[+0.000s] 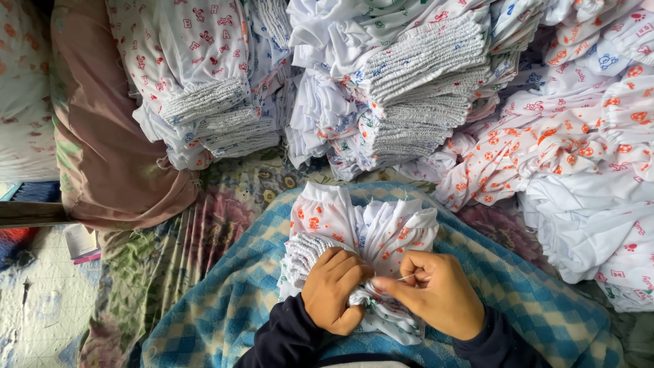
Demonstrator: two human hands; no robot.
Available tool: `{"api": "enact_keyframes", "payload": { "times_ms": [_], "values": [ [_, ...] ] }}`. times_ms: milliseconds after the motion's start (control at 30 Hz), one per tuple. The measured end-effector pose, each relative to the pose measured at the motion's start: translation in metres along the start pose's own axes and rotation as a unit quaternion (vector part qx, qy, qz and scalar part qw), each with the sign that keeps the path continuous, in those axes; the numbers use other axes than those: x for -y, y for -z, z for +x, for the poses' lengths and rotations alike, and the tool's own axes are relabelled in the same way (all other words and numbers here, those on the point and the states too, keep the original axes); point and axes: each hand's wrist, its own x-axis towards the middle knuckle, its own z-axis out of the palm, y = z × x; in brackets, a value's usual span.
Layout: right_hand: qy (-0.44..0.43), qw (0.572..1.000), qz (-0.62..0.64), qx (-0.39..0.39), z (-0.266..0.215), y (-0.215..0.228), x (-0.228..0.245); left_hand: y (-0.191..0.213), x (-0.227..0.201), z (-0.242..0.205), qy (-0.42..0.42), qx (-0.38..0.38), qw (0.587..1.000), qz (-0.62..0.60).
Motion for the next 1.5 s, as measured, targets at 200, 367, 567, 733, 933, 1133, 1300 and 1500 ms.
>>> {"api": "enact_keyframes", "payload": {
  "times_ms": [200,367,567,733,933,1133,1300,1500],
  "values": [
    [0.176,0.966,-0.121,-0.143,-0.006,-0.005,0.022,0.011,-0.001,0.004,0.113,0.051,0.990,-0.066],
    [0.257,0.942,-0.121,-0.177,-0.006,-0.014,0.014,0.014,0.001,-0.001,0.098,0.059,0.987,-0.113],
    [0.273,0.936,-0.094,-0.200,-0.010,-0.018,0.011,-0.004,-0.002,-0.005,-0.038,-0.082,0.995,-0.040],
    [0.275,0.941,-0.092,-0.176,-0.006,-0.015,0.007,-0.007,0.002,-0.009,-0.062,-0.083,0.994,-0.019],
    [0.158,0.987,-0.038,-0.003,-0.007,0.008,0.023,0.001,0.007,-0.016,-0.033,-0.069,0.997,-0.017],
    [0.316,0.937,-0.144,0.038,-0.021,0.008,0.037,-0.003,0.013,-0.010,0.063,-0.008,0.998,0.027],
    [0.435,0.867,-0.240,0.047,0.024,0.009,0.038,-0.013,0.014,-0.014,-0.005,-0.013,0.998,0.061],
    [0.402,0.887,-0.214,0.075,0.018,-0.008,0.013,-0.005,0.023,-0.023,0.024,-0.147,0.988,0.028]
  ]
}}
